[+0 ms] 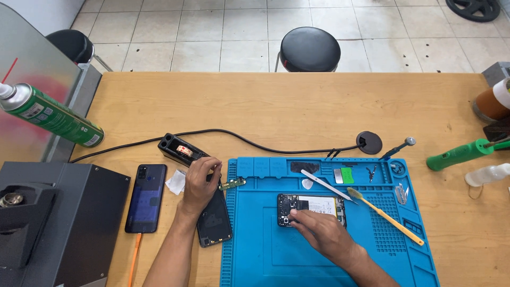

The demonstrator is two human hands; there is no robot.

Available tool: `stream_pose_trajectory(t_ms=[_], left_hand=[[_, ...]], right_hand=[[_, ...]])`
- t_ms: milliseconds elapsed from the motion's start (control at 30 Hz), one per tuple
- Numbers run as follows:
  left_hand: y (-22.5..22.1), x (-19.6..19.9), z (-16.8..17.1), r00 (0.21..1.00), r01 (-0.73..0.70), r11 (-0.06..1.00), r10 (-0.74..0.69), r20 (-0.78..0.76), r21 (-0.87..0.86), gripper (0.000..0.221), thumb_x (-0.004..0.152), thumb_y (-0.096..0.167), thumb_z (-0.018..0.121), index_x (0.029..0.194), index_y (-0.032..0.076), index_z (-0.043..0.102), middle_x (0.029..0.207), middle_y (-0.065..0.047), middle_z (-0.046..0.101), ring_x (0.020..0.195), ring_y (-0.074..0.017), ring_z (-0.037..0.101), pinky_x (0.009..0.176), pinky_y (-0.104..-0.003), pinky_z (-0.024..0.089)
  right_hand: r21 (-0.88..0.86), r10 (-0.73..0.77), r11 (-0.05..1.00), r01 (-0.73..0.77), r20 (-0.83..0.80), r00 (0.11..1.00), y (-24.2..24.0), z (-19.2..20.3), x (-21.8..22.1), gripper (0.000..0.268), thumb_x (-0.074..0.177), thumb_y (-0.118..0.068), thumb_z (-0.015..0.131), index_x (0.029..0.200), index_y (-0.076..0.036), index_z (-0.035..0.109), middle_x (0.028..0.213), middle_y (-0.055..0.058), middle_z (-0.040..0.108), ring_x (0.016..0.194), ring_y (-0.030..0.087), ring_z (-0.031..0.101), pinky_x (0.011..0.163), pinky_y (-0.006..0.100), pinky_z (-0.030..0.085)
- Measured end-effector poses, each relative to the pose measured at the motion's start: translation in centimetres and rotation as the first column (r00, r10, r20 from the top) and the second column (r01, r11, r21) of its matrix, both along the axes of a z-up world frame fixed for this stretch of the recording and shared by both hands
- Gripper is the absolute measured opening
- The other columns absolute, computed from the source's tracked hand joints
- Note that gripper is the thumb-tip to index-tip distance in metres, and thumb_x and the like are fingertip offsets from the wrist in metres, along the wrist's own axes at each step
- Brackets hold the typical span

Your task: Reassembling internal components of a smartphone, including the motherboard and battery, using a precision screwdriver.

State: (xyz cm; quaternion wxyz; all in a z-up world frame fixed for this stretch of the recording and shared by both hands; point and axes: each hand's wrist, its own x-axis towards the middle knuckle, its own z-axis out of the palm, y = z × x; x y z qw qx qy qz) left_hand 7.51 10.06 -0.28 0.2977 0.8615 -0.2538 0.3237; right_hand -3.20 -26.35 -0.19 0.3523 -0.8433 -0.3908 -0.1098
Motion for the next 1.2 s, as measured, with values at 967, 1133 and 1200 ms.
stream_pose_trajectory(t_ms=[967,1133,1200], left_hand=[[-4.5,-3.3,2.9,0.982,0.047,0.985,-0.016,-0.186,0.164,0.017,0.100,0.008,0.068,0.114,0.017,0.068,0.078,0.001,0.067,0.075,-0.0175,0.070,0.076,-0.033,0.055],[-7.4,-4.5,2.8,0.961,0.242,0.881,-0.161,-0.223,0.406,0.012,0.096,0.005,0.071,0.106,0.010,0.069,0.078,-0.005,0.071,0.078,-0.0206,0.073,0.078,-0.034,0.057],[-7.4,-4.6,2.6,0.961,0.248,0.855,-0.159,-0.226,0.456,0.012,0.095,0.007,0.072,0.106,0.010,0.069,0.077,-0.005,0.071,0.078,-0.0204,0.073,0.079,-0.034,0.057]], right_hand=[[0.154,-0.068,0.983,0.097,-0.183,0.981,1.5,1.5,0.3,0.066,0.091,0.002,0.071,0.150,-0.014,0.047,0.100,0.019,0.080,0.083,0.038,0.081,0.071,0.051,0.068],[0.178,-0.116,0.975,0.133,-0.101,0.988,0.6,-0.6,0.6,0.064,0.091,0.002,0.074,0.147,-0.014,0.048,0.097,0.017,0.080,0.079,0.035,0.080,0.069,0.047,0.068],[0.173,-0.120,0.976,0.130,-0.067,0.991,0.7,-0.5,0.8,0.064,0.090,0.001,0.076,0.146,-0.014,0.047,0.096,0.015,0.080,0.077,0.034,0.080,0.067,0.047,0.067]])
